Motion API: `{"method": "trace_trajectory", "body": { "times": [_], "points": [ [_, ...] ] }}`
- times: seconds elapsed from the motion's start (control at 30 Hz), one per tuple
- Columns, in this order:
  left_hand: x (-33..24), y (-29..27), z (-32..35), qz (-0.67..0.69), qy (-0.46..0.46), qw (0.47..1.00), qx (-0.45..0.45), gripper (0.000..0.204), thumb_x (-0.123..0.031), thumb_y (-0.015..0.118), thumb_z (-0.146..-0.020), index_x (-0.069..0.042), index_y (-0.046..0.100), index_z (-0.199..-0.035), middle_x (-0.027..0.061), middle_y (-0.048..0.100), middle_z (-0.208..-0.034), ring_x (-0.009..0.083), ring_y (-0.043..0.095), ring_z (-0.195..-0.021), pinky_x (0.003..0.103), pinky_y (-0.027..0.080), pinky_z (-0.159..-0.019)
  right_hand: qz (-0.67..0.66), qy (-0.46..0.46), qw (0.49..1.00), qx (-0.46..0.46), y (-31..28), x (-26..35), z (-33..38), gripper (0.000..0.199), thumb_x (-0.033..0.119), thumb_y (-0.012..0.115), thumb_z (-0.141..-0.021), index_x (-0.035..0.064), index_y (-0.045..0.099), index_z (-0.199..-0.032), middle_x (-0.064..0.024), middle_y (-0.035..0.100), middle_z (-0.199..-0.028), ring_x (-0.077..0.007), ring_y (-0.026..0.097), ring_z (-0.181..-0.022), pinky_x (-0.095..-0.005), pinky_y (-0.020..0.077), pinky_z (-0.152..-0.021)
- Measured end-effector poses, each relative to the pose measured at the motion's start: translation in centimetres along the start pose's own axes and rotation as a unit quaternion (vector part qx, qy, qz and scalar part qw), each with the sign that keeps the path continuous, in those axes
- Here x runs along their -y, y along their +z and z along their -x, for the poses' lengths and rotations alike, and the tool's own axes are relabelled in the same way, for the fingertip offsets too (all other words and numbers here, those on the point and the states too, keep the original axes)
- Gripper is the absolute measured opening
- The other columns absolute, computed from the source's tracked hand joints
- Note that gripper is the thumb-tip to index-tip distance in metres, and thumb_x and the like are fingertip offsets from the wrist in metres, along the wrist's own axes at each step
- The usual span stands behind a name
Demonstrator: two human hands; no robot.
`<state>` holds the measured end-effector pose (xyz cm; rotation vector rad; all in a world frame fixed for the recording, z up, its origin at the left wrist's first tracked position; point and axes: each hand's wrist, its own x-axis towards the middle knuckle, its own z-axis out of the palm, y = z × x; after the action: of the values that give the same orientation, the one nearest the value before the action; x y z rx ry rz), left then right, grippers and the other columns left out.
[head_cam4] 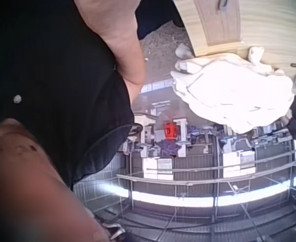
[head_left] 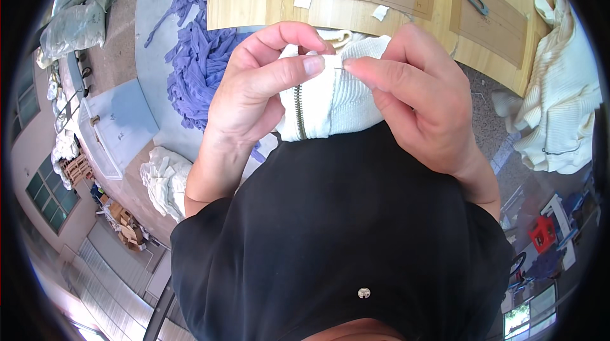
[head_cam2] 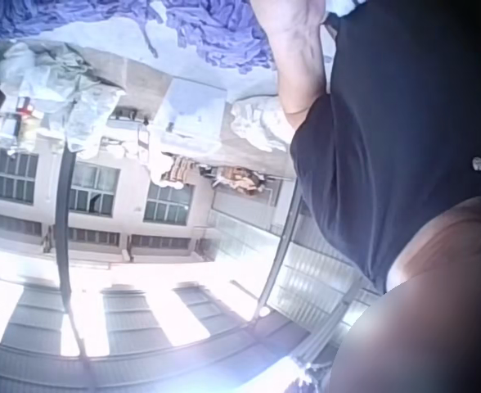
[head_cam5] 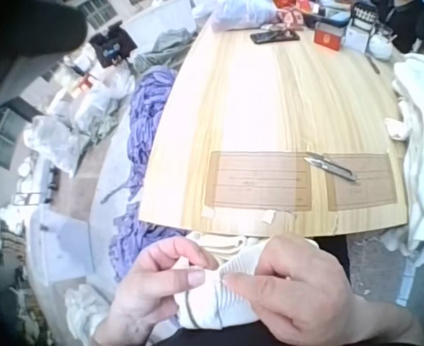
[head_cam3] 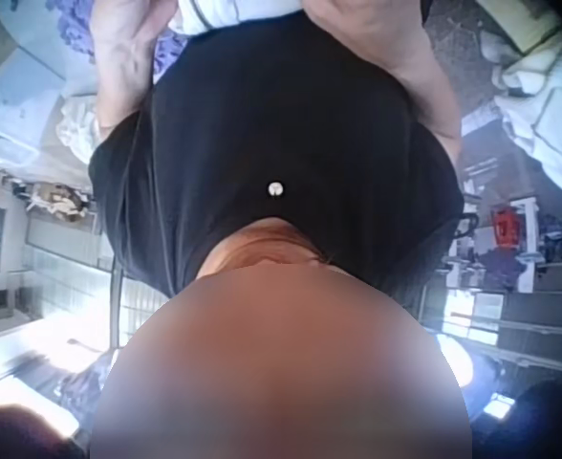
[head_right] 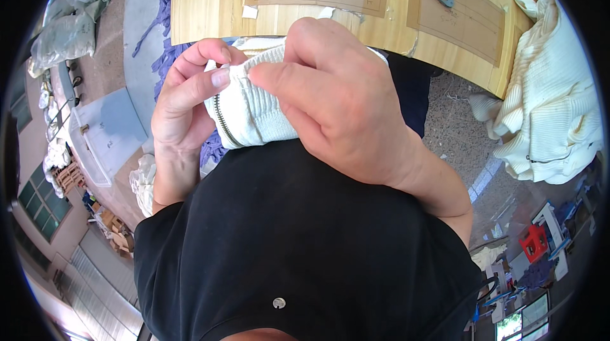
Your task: Sewing a zipper onto a white knitted garment by hand using a needle and thread.
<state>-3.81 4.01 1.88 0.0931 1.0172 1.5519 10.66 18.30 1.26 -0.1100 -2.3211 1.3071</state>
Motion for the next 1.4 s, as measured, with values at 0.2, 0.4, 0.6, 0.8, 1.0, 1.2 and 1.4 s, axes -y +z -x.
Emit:
{"method": "trace_trajectory", "body": {
  "times": [0.2, 0.4, 0.6, 0.8, 1.0, 1.2, 1.4],
  "points": [
    [-0.1, -0.1, -0.1, 0.002, -0.003, 1.000, 0.007, 0.016, 0.002, 0.059, -0.077, 0.000, 0.059, -0.093, 0.0079, 0.062, -0.091, 0.0137, 0.059, -0.085, 0.025, 0.046, -0.080, -0.012, 0.002, 1.000, -0.007, 0.2, 0.0, -0.1, 0.030, -0.012, 0.057, -0.067, 0.0036, 0.065, -0.091, -0.0046, 0.045, -0.070, -0.0156, 0.046, -0.059, -0.0242, 0.0351, -0.050],
    [-0.1, -0.2, -0.3, 0.015, -0.016, 1.000, 0.018, 0.016, 0.002, 0.059, -0.077, 0.000, 0.059, -0.093, 0.0081, 0.063, -0.089, 0.0139, 0.059, -0.084, 0.026, 0.046, -0.079, -0.050, 0.023, 0.998, -0.013, 0.5, -0.4, 0.0, 0.023, -0.009, 0.060, -0.072, 0.0038, 0.065, -0.091, -0.0035, 0.046, -0.071, -0.0142, 0.045, -0.059, -0.0235, 0.0343, -0.050],
    [-0.2, -0.3, -0.3, 0.010, -0.022, 1.000, 0.013, 0.015, 0.002, 0.060, -0.077, 0.000, 0.059, -0.092, 0.0070, 0.063, -0.089, 0.0128, 0.059, -0.084, 0.025, 0.046, -0.079, -0.024, -0.007, 1.000, -0.014, 0.5, -0.6, -0.1, 0.025, -0.009, 0.060, -0.070, 0.0036, 0.065, -0.091, -0.0039, 0.046, -0.071, -0.0146, 0.045, -0.059, -0.0236, 0.0343, -0.050],
    [-0.2, -0.2, -0.4, 0.012, -0.023, 1.000, 0.015, 0.015, 0.002, 0.060, -0.077, 0.000, 0.059, -0.092, 0.0061, 0.062, -0.089, 0.0122, 0.059, -0.082, 0.024, 0.047, -0.077, -0.015, -0.031, 0.999, -0.019, 0.5, -0.7, -0.3, 0.027, -0.010, 0.060, -0.068, 0.0034, 0.065, -0.091, -0.0044, 0.046, -0.070, -0.0154, 0.045, -0.058, -0.0242, 0.0345, -0.049],
    [-0.1, -0.2, -0.4, 0.008, -0.021, 1.000, 0.015, 0.015, 0.001, 0.060, -0.077, -0.001, 0.059, -0.092, 0.0063, 0.063, -0.089, 0.0120, 0.059, -0.082, 0.024, 0.047, -0.077, -0.043, -0.022, 0.998, -0.041, 1.1, -0.7, -0.4, 0.026, -0.009, 0.065, -0.067, 0.0040, 0.065, -0.089, -0.0047, 0.048, -0.071, -0.0158, 0.047, -0.060, -0.0234, 0.0369, -0.053],
    [0.1, 0.2, -0.4, 0.005, -0.013, 1.000, 0.014, 0.015, 0.001, 0.062, -0.077, -0.002, 0.058, -0.091, 0.0067, 0.063, -0.088, 0.0126, 0.059, -0.084, 0.025, 0.045, -0.079, -0.108, -0.008, 0.991, -0.080, 1.5, 0.1, -1.4, 0.022, -0.005, 0.068, -0.067, 0.0025, 0.062, -0.086, -0.0084, 0.053, -0.078, -0.0174, 0.049, -0.065, -0.0247, 0.0398, -0.060],
    [0.1, 0.4, -0.1, -0.024, 0.007, 1.000, -0.006, 0.018, 0.001, 0.064, -0.075, -0.004, 0.057, -0.091, 0.0064, 0.063, -0.087, 0.0123, 0.058, -0.084, 0.025, 0.045, -0.078, -0.385, 0.091, 0.917, -0.052, 0.1, 1.8, -1.9, 0.013, 0.011, 0.046, -0.091, 0.0088, 0.051, -0.102, -0.0076, 0.053, -0.073, -0.0119, 0.047, -0.051, -0.0200, 0.0385, -0.047]
  ]
}}
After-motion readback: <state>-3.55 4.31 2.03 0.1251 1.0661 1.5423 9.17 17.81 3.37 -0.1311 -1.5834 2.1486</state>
